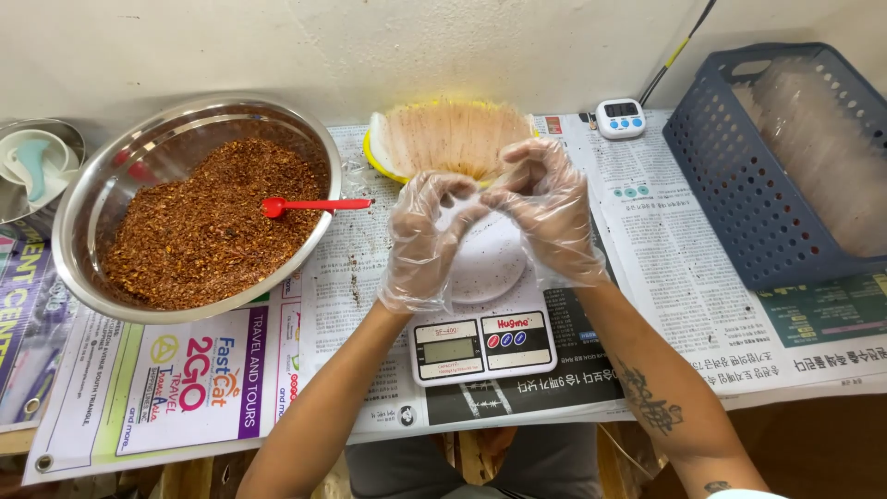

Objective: Portioning a granular food substance into small plastic bags using a spoon and weighing each bag on a digital scale.

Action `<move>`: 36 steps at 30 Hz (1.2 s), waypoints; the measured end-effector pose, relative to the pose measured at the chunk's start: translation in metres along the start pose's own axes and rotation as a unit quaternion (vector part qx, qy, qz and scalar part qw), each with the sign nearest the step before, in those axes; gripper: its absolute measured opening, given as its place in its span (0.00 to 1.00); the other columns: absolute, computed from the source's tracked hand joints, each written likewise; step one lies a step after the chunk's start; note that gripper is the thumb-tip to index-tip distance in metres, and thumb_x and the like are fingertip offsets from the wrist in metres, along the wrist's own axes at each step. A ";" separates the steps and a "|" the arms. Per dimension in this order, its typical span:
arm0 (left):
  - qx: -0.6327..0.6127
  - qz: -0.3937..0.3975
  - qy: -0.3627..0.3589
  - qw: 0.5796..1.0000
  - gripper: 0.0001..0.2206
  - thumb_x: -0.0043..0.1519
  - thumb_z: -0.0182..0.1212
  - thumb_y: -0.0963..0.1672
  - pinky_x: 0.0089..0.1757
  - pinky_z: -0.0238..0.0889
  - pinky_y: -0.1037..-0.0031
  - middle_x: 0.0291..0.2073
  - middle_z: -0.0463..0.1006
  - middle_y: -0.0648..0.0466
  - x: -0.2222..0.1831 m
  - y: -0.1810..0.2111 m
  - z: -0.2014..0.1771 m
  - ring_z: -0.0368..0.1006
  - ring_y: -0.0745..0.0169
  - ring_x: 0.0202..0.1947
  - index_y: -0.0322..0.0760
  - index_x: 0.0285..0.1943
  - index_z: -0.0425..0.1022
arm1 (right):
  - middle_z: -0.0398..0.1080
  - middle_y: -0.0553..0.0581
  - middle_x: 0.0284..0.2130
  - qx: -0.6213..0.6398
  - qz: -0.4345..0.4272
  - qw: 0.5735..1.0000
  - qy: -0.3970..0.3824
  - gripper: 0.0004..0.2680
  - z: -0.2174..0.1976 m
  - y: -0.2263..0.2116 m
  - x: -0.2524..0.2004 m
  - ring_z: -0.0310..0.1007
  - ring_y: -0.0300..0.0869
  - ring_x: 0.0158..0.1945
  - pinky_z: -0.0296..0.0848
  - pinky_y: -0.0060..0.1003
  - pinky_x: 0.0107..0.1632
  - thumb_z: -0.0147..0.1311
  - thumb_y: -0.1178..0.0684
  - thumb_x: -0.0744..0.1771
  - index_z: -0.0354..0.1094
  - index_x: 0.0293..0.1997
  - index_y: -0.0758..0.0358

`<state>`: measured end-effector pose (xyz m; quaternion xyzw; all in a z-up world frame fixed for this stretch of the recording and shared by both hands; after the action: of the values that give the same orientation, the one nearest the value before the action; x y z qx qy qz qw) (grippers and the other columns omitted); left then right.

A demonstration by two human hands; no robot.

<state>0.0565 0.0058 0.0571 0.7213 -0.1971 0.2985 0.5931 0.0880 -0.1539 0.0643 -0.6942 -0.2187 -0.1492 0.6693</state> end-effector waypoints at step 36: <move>0.116 0.012 0.057 0.991 0.04 0.63 0.67 0.41 0.43 0.73 0.70 0.29 0.81 0.50 -0.003 0.001 -0.007 0.79 0.52 0.34 0.37 0.36 0.83 | 0.74 0.57 0.36 -0.128 -0.126 0.984 0.005 0.08 0.002 -0.022 -0.005 0.76 0.42 0.38 0.75 0.33 0.40 0.63 0.59 0.67 0.69 0.49 0.63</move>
<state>0.0517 0.0121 0.0568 0.7647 -0.1358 0.3675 0.5116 0.0726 -0.1521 0.0811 -0.7403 -0.2804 -0.2620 0.5520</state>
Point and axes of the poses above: each hand's wrist, its own x-axis towards the middle knuckle, its own z-axis out of the palm, y = z × x, the point moved 8 cm from there along x, towards the middle knuckle
